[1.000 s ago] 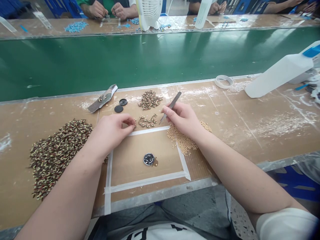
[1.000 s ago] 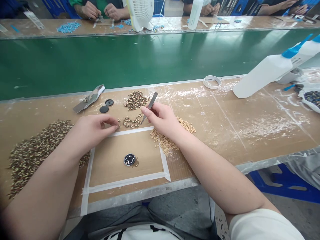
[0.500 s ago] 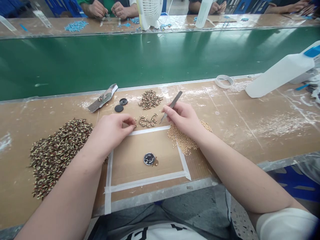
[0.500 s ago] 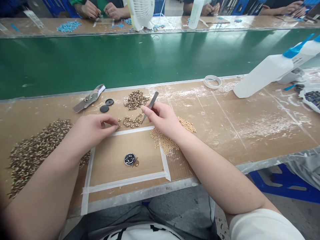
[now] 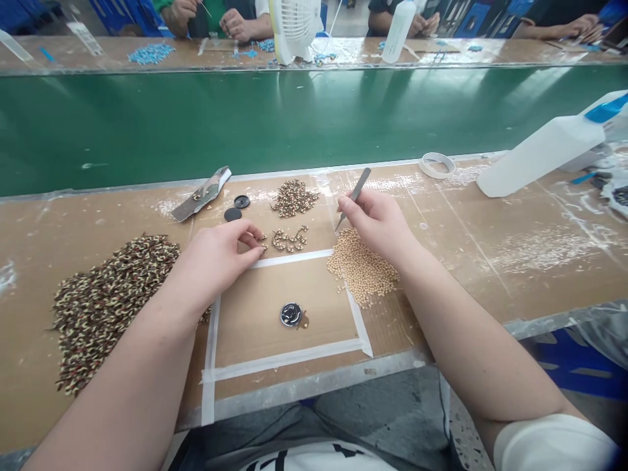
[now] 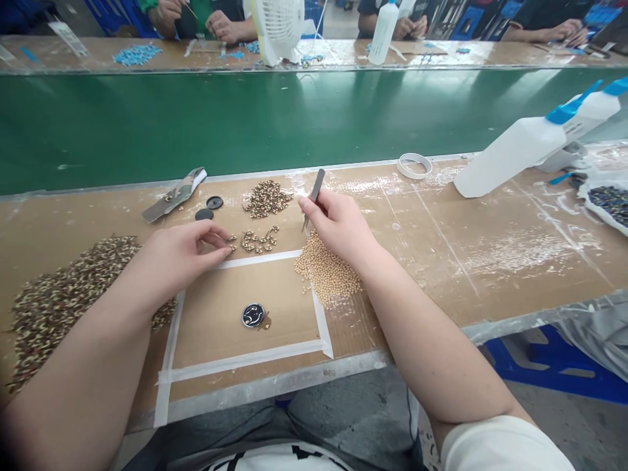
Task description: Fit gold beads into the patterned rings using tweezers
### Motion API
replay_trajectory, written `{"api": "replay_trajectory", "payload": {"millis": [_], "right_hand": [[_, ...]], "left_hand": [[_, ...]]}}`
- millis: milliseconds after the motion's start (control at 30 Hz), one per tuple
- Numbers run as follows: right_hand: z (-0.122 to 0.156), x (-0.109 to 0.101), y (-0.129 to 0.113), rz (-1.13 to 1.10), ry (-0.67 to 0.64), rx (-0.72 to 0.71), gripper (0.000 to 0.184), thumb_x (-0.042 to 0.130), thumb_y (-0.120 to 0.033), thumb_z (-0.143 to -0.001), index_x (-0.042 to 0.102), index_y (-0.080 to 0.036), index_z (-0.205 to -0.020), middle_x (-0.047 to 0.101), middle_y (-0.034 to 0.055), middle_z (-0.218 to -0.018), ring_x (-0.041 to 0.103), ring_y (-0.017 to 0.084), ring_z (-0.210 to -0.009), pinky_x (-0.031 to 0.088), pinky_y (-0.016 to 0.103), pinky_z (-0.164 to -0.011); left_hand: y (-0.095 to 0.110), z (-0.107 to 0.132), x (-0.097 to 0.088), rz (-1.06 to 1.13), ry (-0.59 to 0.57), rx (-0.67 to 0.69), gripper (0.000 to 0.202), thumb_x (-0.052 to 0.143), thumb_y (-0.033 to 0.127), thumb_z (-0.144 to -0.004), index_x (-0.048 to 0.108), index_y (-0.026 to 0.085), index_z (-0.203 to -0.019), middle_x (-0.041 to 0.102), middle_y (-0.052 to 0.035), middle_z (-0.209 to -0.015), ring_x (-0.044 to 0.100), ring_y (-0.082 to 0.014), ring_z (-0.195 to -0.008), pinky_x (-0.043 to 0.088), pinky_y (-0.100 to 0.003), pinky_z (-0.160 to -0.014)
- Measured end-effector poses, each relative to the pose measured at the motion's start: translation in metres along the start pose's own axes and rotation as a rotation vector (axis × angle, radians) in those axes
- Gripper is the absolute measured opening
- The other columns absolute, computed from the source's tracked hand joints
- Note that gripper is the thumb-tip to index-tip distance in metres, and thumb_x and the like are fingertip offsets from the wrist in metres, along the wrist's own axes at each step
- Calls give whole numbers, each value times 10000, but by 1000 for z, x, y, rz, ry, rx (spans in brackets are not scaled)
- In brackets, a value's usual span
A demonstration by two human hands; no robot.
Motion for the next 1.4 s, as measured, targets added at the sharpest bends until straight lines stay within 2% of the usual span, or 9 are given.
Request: {"api": "replay_trajectory", "payload": {"millis": [233,467,600,700,800,900,967,1200,1400], "right_hand": [[1,4,0,183,-105,3,408,539,-424,-1015,457,-203,-682,475,-19,-601,440,133,-573,271,311,-577],[2,14,-4,224,-193,-15,412,540,-366,-1010,408,-202,-655,423,-32,-567,388,118,-543,236,312,-579],[3,15,-4,211,-201,-26,400,551,-348,-1004,451,-195,-648,433,-33,-568,390,113,-539,248,308,-572],[4,12,-11,34,-129,-61,351,567,-376,-1007,598,-180,-717,511,-22,-599,463,115,-565,310,295,-572],[9,8,-20,-287,-55,-69,342,573,-438,-1017,694,-175,-834,570,-19,-614,522,105,-556,383,275,-549],[16,11,-33,-493,-81,-114,333,602,-454,-1009,720,-178,-864,624,-10,-630,573,100,-546,453,265,-540],[19,15,-42,-551,-126,-178,301,627,-428,-1000,729,-179,-865,656,0,-649,608,107,-567,491,266,-554],[23,20,-52,-580,-194,-318,266,628,-318,-1010,725,-179,-805,679,10,-697,638,104,-618,523,258,-574],[21,17,-45,-657,-144,-185,247,641,-360,-1005,743,-170,-886,690,-1,-685,670,101,-581,550,234,-553]], "left_hand": [[6,6,-8,25,103,15,339,667,514,-859,733,258,-1072,780,-47,-1004,666,-239,-861,448,-312,-668],[24,13,-9,104,188,65,288,661,474,-896,735,235,-1037,768,-37,-933,640,-186,-780,435,-291,-690],[31,16,-8,164,191,67,278,670,468,-897,753,222,-996,761,-32,-902,614,-166,-740,425,-274,-672],[36,15,1,351,113,67,299,679,470,-896,764,188,-949,754,-42,-851,605,-162,-731,432,-261,-659],[41,14,21,613,-62,49,340,679,494,-903,766,166,-883,756,-65,-876,588,-141,-705,413,-238,-604],[44,16,46,913,-268,-12,406,661,552,-911,759,159,-934,747,-91,-937,412,-63,-518,270,-216,-463],[44,18,59,1095,-364,-67,423,665,568,-908,742,159,-983,736,-98,-942,277,-29,-463,169,-208,-430],[46,21,70,1281,-480,-163,368,752,497,-872,709,132,-853,659,-38,-784,251,-5,-467,131,-173,-425],[52,21,71,1426,-537,-129,271,742,413,-900,701,146,-886,672,-27,-848,259,5,-452,138,-156,-409]]}}
Point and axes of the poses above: each hand's wrist, its own z-axis away from the middle knuckle, its own x-axis out of the palm, y = z × x, the point moved 7 cm from there along -z, towards the middle knuckle
